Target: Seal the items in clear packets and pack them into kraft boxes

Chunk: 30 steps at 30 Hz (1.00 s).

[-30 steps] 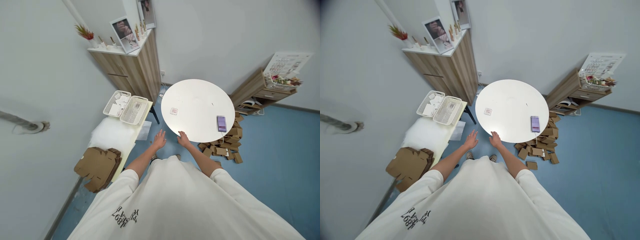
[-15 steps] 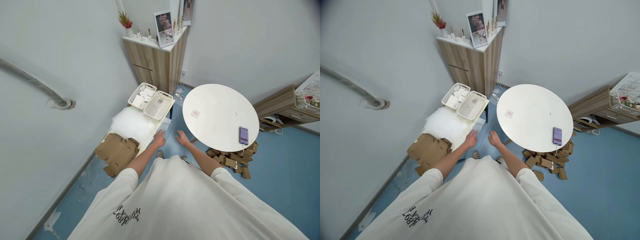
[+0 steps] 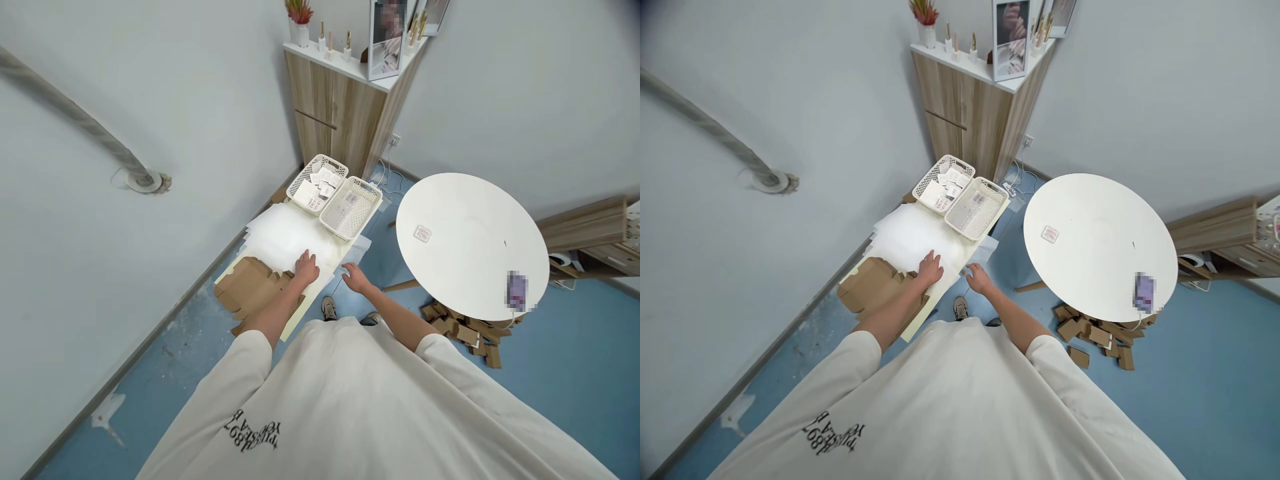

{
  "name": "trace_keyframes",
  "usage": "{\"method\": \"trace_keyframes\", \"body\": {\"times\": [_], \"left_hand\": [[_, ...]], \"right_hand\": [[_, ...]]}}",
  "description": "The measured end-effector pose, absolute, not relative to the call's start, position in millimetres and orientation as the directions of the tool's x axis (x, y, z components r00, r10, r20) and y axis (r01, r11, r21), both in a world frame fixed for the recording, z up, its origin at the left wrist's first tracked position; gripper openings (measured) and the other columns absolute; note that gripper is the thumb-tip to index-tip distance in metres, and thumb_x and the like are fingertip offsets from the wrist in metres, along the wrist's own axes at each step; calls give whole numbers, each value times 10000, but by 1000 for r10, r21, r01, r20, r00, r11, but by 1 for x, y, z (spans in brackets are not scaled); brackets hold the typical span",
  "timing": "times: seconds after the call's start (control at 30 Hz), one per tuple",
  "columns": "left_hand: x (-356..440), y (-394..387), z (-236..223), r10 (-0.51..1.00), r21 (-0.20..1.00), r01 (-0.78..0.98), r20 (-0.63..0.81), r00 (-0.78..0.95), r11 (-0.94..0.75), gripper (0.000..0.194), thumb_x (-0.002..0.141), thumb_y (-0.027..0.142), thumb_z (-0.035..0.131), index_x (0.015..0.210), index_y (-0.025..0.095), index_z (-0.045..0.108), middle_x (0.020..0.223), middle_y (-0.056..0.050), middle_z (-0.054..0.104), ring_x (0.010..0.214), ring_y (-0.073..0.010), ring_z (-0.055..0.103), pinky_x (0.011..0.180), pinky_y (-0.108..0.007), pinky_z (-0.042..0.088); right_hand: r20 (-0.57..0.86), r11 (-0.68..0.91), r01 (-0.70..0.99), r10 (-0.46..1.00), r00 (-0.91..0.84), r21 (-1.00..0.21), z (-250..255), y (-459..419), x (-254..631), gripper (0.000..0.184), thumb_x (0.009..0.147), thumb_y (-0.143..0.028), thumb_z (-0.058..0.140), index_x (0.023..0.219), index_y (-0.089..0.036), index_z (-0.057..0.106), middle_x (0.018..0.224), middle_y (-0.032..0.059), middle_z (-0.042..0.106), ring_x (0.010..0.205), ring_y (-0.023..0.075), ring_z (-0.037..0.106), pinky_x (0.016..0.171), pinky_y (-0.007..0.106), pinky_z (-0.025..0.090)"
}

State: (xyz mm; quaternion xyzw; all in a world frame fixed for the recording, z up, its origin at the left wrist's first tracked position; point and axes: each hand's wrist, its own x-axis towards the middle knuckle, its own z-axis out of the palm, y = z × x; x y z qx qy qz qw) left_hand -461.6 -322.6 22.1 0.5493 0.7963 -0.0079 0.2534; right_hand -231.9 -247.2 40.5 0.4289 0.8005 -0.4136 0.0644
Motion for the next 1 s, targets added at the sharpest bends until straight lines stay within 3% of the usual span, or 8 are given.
{"method": "trace_keyframes", "body": {"times": [0.23,0.5,0.6,0.77,1.0], "left_hand": [[-488,-321,9,829,294,859,-511,-229,419,586,927,321,517,1499,224,434,1691,-126,173,1530,-385,213,1176,-521,311],[-493,-325,7,879,334,863,-421,-223,379,589,939,274,471,1513,171,391,1625,-154,328,1495,-348,289,1152,-486,373],[-498,-324,7,885,331,875,-422,-197,353,543,936,257,460,1474,181,450,1593,-147,379,1478,-333,318,1139,-484,395],[-499,-324,8,873,317,884,-455,-177,344,480,927,278,484,1398,211,548,1628,-130,320,1495,-370,282,1130,-524,393],[-501,-325,14,863,381,842,-474,-177,382,592,941,237,438,1525,164,371,1639,-153,305,1520,-319,255,1139,-465,392]], "right_hand": [[-453,320,725,610,-650,-610,42,-247,-270,503,993,-290,438,1478,-172,492,1528,139,448,1379,278,463,1138,398,400],[-480,298,747,613,-627,-595,42,-246,-280,481,1007,-290,453,1472,-177,498,1508,146,479,1324,271,530,1111,373,424],[-488,299,751,609,-625,-589,43,-246,-283,483,1010,-288,455,1475,-163,494,1501,156,489,1295,269,558,1093,366,438],[-490,306,748,601,-631,-589,42,-246,-287,494,1011,-291,450,1489,-169,481,1497,156,497,1229,260,607,1052,364,470],[-498,302,752,598,-628,-586,41,-247,-287,504,1010,-300,451,1501,-186,474,1502,148,505,1200,263,627,1022,367,492]]}}
